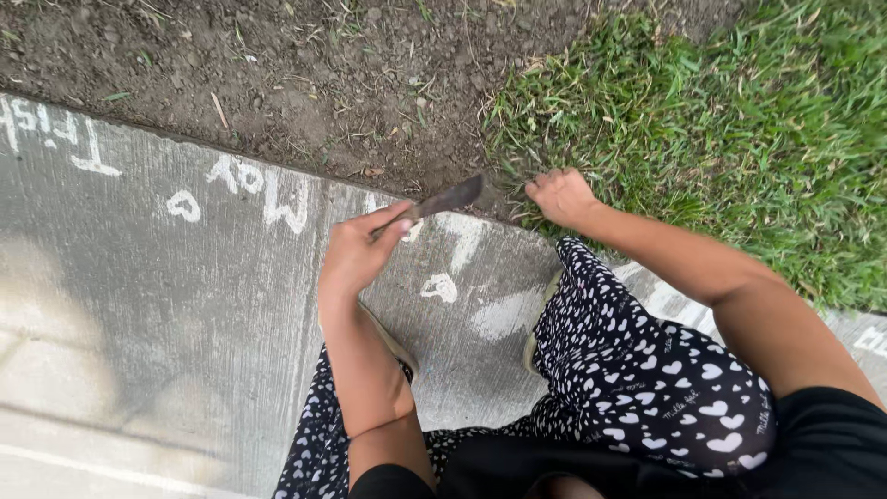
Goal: The person weeds a patch of soil next to a sidewalk by using a small hand trowel to loosen the dirt and then pulling out clumps of grass and small plants by hand.
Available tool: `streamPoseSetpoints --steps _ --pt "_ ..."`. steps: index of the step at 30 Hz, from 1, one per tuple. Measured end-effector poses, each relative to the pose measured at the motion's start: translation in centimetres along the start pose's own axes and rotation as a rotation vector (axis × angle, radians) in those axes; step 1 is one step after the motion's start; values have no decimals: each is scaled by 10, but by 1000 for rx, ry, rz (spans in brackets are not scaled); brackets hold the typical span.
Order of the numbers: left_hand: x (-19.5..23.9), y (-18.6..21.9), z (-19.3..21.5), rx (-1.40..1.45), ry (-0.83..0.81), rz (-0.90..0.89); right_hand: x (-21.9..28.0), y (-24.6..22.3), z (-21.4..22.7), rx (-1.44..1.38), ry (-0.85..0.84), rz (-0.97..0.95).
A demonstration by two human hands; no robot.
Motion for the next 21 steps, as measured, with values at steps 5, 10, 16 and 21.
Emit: streamPoseSetpoints --steps 5,10,16,21 --pt "27 0 38 -11 82 44 54 90 -21 -153 -145 -411" --pt "-69 -38 -130 416 -175 118 148 203 -3 -153 174 -825" --pt "-93 -76 -171 176 -345 455 99 139 15 -273 475 -636" --pt "-60 0 -77 -55 -165 -90 94 113 30 -258 448 -504"
Point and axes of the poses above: each hand's wrist, its own x-axis away from the middle knuckle, its own z-axis out of the back of the hand, y = z × x, the point moved 7 cm from there along -x, towards the middle knuckle, and after that the axes turned 5 degrees about z, right-handed, at the moved point
